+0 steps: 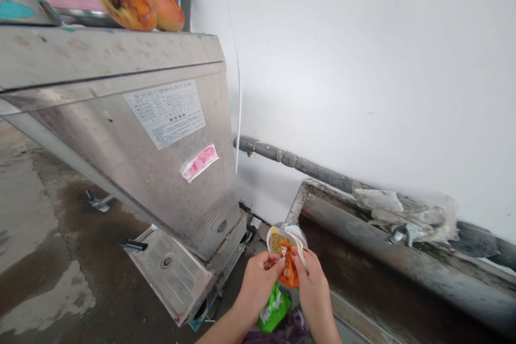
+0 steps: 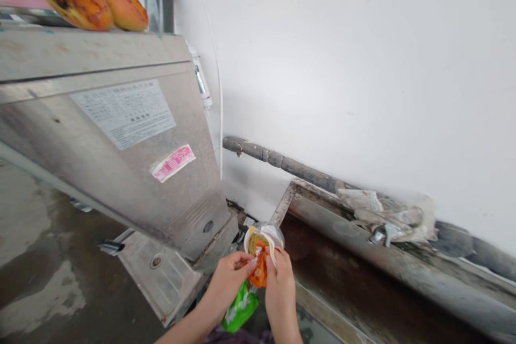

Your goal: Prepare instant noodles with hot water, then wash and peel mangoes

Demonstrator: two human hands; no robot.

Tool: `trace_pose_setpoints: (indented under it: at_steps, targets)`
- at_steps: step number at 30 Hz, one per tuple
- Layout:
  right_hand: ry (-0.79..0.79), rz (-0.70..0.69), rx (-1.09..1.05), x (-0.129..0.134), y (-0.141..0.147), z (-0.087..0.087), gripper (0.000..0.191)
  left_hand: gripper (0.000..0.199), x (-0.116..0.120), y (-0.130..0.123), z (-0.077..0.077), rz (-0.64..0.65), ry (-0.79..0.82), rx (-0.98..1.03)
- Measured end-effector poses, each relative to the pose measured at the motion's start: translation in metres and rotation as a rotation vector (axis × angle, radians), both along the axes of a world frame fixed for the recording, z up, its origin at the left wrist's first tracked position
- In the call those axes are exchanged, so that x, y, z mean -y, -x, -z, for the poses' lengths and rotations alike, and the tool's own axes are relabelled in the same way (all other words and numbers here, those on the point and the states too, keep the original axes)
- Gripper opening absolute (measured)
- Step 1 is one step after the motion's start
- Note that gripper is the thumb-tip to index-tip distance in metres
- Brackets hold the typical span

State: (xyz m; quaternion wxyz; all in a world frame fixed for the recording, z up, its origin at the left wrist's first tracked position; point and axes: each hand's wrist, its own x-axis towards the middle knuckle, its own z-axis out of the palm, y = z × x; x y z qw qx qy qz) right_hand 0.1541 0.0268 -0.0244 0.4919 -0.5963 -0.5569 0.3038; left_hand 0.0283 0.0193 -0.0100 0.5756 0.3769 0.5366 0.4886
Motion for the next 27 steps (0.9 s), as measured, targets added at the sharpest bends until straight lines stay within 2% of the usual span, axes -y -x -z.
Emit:
trace_pose_setpoints:
  at_steps: [7,13,20,27]
  targets:
    - [-0.007,-0.054,-0.008,0.014,0.003,-0.004,0.039,0.023,-0.004,0.000,0.002,-0.068,0.006,-0.016]
    - [-0.002,-0.013,0.032,0.015,0.007,-0.005,0.037,0.018,-0.007,-0.006,0.001,-0.063,-0.022,-0.094]
    - [-0.040,0.002,0.009,0.013,0.015,-0.003,0.031,0.015,-0.008,-0.004,-0.006,-0.014,-0.096,-0.261]
    - [-0.050,-0.044,0.025,0.010,0.015,0.003,0.031,0.020,-0.004,-0.007,-0.011,0.067,-0.157,-0.322]
